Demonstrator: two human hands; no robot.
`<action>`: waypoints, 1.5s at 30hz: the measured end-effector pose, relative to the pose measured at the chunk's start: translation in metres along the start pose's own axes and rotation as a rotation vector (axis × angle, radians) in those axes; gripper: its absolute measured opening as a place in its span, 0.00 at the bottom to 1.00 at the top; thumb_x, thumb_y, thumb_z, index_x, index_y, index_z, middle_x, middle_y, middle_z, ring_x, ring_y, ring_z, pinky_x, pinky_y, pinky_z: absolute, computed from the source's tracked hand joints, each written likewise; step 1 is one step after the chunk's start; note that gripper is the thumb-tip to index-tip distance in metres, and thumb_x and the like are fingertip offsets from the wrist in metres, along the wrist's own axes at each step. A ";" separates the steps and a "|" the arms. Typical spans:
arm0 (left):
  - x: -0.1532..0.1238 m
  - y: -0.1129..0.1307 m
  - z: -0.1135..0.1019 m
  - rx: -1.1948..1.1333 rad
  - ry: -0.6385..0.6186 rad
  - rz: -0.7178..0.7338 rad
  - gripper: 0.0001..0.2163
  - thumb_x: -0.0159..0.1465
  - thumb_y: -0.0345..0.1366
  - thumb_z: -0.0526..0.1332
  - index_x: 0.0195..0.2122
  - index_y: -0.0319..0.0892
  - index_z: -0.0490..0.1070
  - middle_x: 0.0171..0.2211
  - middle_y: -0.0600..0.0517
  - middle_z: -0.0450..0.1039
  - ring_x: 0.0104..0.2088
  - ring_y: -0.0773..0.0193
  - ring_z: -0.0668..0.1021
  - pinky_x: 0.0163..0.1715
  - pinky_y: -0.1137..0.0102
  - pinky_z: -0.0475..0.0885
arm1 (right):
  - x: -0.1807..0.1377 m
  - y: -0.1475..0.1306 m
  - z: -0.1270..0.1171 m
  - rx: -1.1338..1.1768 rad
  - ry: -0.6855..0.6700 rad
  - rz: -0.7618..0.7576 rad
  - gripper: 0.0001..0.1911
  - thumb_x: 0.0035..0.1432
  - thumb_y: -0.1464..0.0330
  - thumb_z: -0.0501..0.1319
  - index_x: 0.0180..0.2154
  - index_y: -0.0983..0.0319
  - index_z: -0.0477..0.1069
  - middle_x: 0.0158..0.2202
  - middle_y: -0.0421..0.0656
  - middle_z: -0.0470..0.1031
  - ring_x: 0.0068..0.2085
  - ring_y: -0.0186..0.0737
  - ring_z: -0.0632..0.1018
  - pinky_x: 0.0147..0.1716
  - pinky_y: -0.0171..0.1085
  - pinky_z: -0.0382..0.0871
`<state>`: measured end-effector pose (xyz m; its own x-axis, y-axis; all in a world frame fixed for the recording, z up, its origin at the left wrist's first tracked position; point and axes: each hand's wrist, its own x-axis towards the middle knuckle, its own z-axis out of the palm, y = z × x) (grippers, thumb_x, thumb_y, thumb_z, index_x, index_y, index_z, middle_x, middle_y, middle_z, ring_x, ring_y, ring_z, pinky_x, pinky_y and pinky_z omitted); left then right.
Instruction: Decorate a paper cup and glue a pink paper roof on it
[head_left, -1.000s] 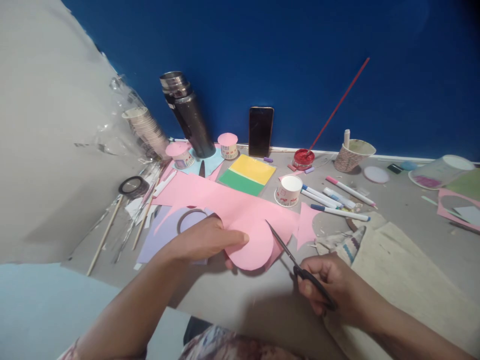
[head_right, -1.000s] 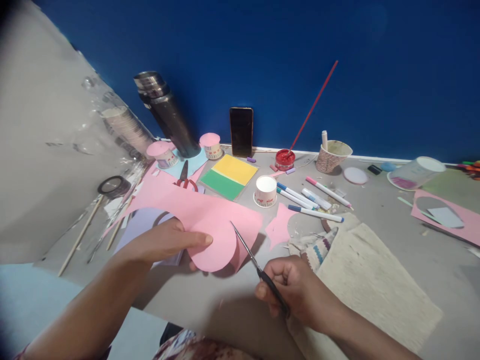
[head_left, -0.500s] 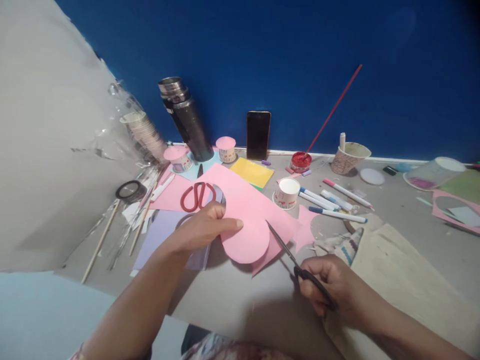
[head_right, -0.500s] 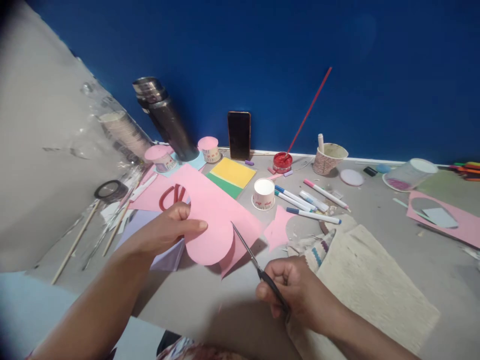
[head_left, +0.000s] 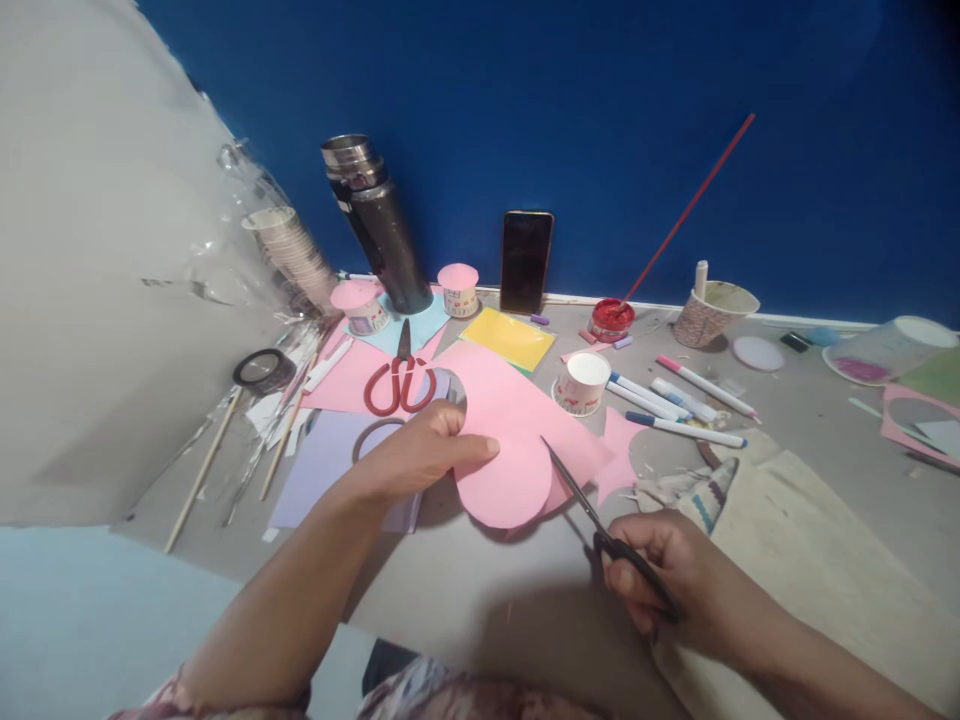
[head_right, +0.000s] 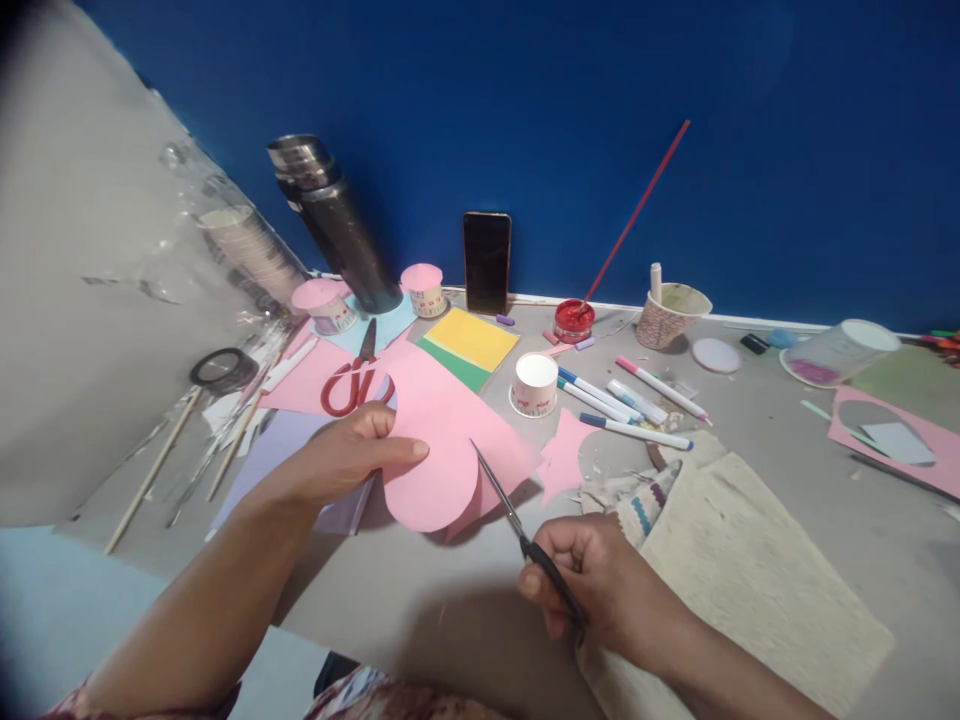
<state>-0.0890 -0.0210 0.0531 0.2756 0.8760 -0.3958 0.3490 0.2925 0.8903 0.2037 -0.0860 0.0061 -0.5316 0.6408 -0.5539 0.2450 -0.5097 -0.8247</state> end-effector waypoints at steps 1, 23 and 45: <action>0.000 0.000 0.000 0.000 -0.009 0.000 0.20 0.55 0.48 0.70 0.19 0.44 0.61 0.18 0.56 0.61 0.22 0.66 0.67 0.23 0.69 0.61 | 0.000 0.001 0.000 0.009 0.002 0.000 0.31 0.46 0.40 0.71 0.23 0.60 0.66 0.16 0.35 0.63 0.19 0.30 0.63 0.21 0.32 0.54; -0.004 0.006 -0.002 0.133 0.105 -0.030 0.22 0.50 0.46 0.74 0.20 0.45 0.58 0.19 0.59 0.58 0.22 0.68 0.64 0.21 0.71 0.57 | -0.001 0.005 0.001 0.066 -0.017 -0.001 0.20 0.50 0.54 0.71 0.24 0.60 0.67 0.18 0.34 0.64 0.20 0.30 0.66 0.21 0.30 0.56; -0.006 0.005 -0.003 0.180 0.006 -0.027 0.20 0.53 0.47 0.71 0.20 0.44 0.61 0.20 0.57 0.61 0.23 0.66 0.67 0.22 0.71 0.60 | -0.003 0.002 0.002 -0.014 -0.018 0.013 0.19 0.51 0.54 0.69 0.24 0.60 0.68 0.16 0.35 0.65 0.19 0.31 0.66 0.21 0.31 0.58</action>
<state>-0.0913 -0.0235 0.0608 0.2588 0.8712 -0.4173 0.5111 0.2430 0.8244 0.2041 -0.0903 0.0059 -0.5428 0.6236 -0.5626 0.2634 -0.5097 -0.8190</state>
